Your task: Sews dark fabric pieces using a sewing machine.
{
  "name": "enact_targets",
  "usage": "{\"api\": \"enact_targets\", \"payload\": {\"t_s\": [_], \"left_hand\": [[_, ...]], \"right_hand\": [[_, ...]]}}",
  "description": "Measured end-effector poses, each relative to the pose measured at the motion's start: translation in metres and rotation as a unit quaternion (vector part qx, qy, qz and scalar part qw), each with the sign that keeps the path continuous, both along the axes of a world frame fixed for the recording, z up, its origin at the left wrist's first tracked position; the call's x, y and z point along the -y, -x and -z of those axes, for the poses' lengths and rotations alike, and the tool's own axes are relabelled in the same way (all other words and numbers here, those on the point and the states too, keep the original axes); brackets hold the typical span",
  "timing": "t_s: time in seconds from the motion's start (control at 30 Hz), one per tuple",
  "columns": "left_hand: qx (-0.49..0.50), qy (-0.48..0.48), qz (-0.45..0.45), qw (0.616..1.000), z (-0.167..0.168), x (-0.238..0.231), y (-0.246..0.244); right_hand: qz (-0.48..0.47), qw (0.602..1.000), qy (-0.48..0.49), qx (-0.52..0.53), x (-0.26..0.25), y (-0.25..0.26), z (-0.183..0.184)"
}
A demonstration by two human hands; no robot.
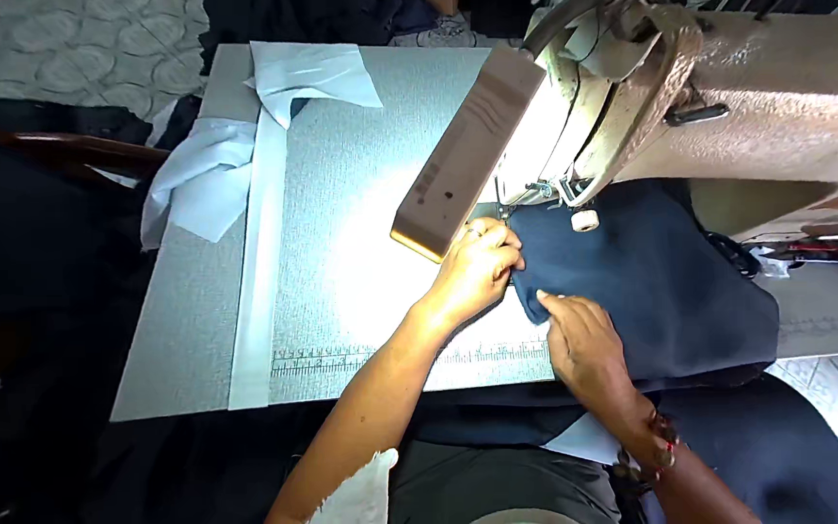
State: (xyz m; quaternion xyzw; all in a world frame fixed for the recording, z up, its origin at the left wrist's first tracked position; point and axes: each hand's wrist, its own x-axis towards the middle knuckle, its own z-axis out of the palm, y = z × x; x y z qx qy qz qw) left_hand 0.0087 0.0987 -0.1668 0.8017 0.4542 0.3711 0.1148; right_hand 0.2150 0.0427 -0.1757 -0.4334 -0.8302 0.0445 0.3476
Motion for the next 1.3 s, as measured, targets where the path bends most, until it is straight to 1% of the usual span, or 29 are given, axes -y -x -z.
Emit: {"api": "enact_targets", "payload": {"t_s": [0.07, 0.13, 0.23, 0.3, 0.4, 0.5, 0.57, 0.63, 0.7, 0.8, 0.87, 0.93, 1.0, 1.07, 1.13, 1.17, 1.2, 1.23, 1.3], "left_hand": [[-0.011, 0.038, 0.046, 0.998, -0.001, 0.004, 0.002], [-0.014, 0.053, 0.063, 0.996, -0.001, 0.007, 0.000], [0.022, 0.004, 0.061, 0.998, 0.003, 0.006, -0.008], [0.038, -0.024, 0.053, 0.998, 0.003, 0.005, -0.012], [0.033, -0.047, 0.050, 0.997, 0.004, 0.006, -0.014], [0.029, -0.069, 0.047, 0.996, 0.005, 0.006, -0.016], [0.034, -0.085, 0.047, 0.995, 0.004, 0.006, -0.017], [0.043, -0.099, 0.046, 0.993, 0.003, 0.006, -0.017], [0.053, -0.114, 0.047, 0.991, 0.002, 0.006, -0.017], [0.071, -0.146, 0.040, 0.986, 0.000, 0.008, -0.022], [0.079, -0.162, 0.034, 0.983, -0.002, 0.008, -0.023], [0.078, -0.167, 0.029, 0.982, -0.002, 0.009, -0.023], [0.074, -0.166, 0.030, 0.983, -0.001, 0.009, -0.024], [0.067, -0.163, 0.033, 0.984, 0.000, 0.009, -0.024], [0.067, -0.154, 0.043, 0.985, 0.000, 0.009, -0.025], [0.070, -0.148, 0.049, 0.985, 0.000, 0.009, -0.025], [0.072, -0.145, 0.053, 0.985, 0.000, 0.010, -0.025], [0.073, -0.145, 0.054, 0.985, 0.000, 0.009, -0.026], [0.077, -0.147, 0.053, 0.985, -0.001, 0.009, -0.026]], "right_hand": [[0.010, 0.999, 0.009, -0.032, -0.016, -0.003, 0.000], [-0.004, 0.997, 0.052, -0.062, -0.031, -0.005, -0.004], [-0.045, 0.991, 0.090, -0.086, -0.043, -0.011, -0.006], [-0.058, 0.994, 0.073, -0.064, -0.044, -0.014, -0.004], [-0.043, 0.999, -0.001, -0.011, -0.038, -0.015, -0.001], [-0.016, 0.997, -0.076, -0.014, -0.032, -0.018, -0.001], [-0.014, 0.995, -0.098, -0.024, -0.030, -0.022, -0.006], [-0.024, 0.995, -0.089, -0.040, -0.029, -0.025, -0.014], [-0.037, 0.995, -0.057, -0.067, -0.031, -0.026, -0.023], [-0.044, 0.995, -0.034, -0.082, -0.035, -0.026, -0.026], [-0.034, 0.995, -0.066, -0.067, -0.035, -0.023, -0.023], [-0.010, 0.991, -0.132, -0.033, -0.036, -0.019, -0.016], [-0.018, 0.985, -0.170, -0.024, -0.038, -0.018, -0.008], [-0.054, 0.987, -0.136, -0.061, -0.036, -0.023, -0.008], [-0.087, 0.984, -0.100, -0.115, -0.033, -0.027, -0.017], [-0.096, 0.984, -0.091, -0.120, -0.031, -0.028, -0.022], [-0.091, 0.986, -0.090, -0.103, -0.029, -0.030, -0.025], [-0.073, 0.990, -0.105, -0.065, -0.026, -0.032, -0.026], [-0.013, 0.989, -0.143, 0.026, -0.022, -0.036, -0.027]]}}
